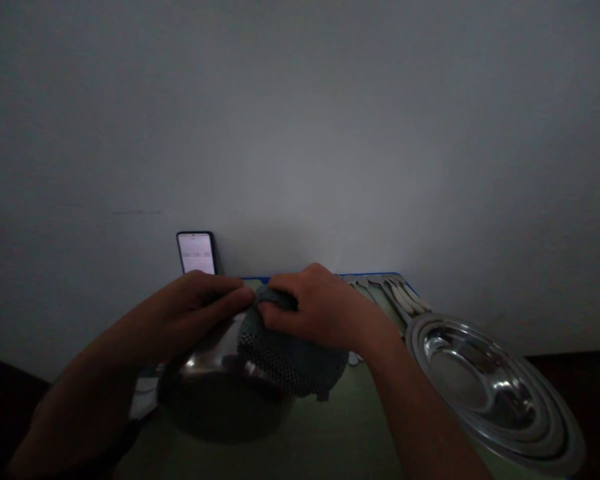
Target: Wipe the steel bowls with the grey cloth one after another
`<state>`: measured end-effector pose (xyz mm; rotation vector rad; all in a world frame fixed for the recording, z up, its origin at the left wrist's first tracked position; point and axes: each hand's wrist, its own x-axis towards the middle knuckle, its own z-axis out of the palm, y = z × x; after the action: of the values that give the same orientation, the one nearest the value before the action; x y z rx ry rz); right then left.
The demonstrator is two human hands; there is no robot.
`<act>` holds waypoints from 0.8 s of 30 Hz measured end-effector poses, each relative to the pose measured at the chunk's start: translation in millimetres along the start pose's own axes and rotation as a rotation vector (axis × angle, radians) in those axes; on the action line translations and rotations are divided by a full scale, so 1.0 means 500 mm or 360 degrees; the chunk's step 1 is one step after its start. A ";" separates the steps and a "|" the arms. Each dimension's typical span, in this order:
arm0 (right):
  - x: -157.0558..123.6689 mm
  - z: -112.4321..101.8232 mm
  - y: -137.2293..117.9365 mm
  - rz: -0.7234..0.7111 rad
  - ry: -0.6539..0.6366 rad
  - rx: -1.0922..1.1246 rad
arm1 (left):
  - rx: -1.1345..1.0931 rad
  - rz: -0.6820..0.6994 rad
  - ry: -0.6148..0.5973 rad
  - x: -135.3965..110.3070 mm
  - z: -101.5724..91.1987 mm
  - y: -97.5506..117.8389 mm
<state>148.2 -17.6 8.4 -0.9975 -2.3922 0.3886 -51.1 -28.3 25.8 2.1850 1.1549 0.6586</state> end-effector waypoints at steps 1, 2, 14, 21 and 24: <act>0.000 0.001 -0.003 -0.0023 0.0023 -0.0059 | -0.0009 0.0007 0.0005 0.000 0.001 0.002; 0.001 0.001 -0.007 -0.0049 0.0059 -0.0120 | -0.0021 0.0009 0.0024 -0.001 0.001 0.002; 0.003 -0.016 0.021 -0.0119 0.0455 -0.0116 | -0.0840 -0.0280 0.0662 0.006 -0.006 -0.050; 0.016 -0.011 0.058 0.0112 0.0705 0.0160 | -0.1373 -0.0547 0.1156 0.029 0.000 -0.066; 0.020 -0.003 0.082 0.0157 0.0667 0.0303 | -0.1483 -0.0546 0.1180 0.032 -0.003 -0.080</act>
<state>166.9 17.8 -4.9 -0.9995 -1.9009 0.3903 -66.8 4.2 2.0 0.9394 1.1605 1.5303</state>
